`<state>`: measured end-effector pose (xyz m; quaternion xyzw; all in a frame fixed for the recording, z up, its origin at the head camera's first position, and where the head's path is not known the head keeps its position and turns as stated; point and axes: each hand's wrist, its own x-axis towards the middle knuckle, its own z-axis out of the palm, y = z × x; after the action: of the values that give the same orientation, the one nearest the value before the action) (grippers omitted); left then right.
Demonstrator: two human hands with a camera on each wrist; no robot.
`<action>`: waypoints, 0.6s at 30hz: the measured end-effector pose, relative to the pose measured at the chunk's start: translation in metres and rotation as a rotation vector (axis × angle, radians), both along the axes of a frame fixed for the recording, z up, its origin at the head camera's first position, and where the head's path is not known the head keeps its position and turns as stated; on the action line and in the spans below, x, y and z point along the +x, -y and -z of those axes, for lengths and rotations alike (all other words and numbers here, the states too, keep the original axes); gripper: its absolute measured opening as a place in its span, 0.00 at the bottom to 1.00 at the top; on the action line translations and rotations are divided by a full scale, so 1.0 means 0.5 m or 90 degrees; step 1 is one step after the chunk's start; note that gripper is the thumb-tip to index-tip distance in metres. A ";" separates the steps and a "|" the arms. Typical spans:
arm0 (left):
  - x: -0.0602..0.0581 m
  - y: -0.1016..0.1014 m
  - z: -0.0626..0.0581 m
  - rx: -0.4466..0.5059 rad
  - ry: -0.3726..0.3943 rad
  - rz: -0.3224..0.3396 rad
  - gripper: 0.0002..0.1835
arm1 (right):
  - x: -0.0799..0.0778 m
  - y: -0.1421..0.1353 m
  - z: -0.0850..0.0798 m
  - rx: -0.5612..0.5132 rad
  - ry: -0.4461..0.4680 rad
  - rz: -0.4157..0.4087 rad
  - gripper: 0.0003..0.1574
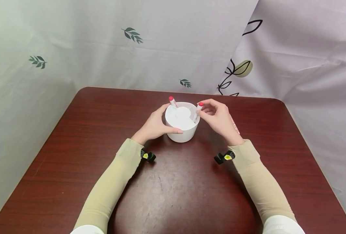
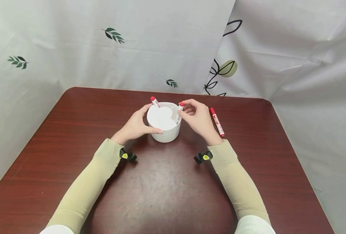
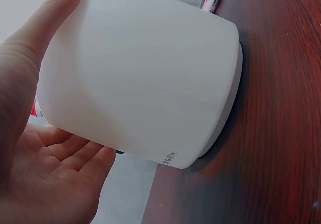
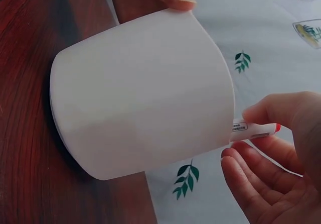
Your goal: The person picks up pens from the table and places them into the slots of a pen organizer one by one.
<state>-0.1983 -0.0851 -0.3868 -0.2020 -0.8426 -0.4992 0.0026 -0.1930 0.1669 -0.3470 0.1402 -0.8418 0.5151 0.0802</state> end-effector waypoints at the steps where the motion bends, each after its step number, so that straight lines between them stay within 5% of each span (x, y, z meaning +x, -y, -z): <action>1: 0.000 0.000 0.000 -0.002 0.001 0.000 0.56 | -0.001 0.000 0.003 -0.001 0.004 0.001 0.19; 10: 0.007 0.014 -0.002 -0.025 0.009 -0.006 0.62 | 0.005 -0.019 0.022 -0.010 0.054 -0.009 0.25; 18: 0.006 0.037 0.004 0.011 0.000 0.012 0.62 | 0.057 -0.026 -0.029 -0.005 0.042 0.007 0.22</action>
<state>-0.1955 -0.1035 -0.3886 -0.2096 -0.8363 -0.5066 -0.0002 -0.1645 0.1798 -0.3326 0.1184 -0.8426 0.5224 0.0558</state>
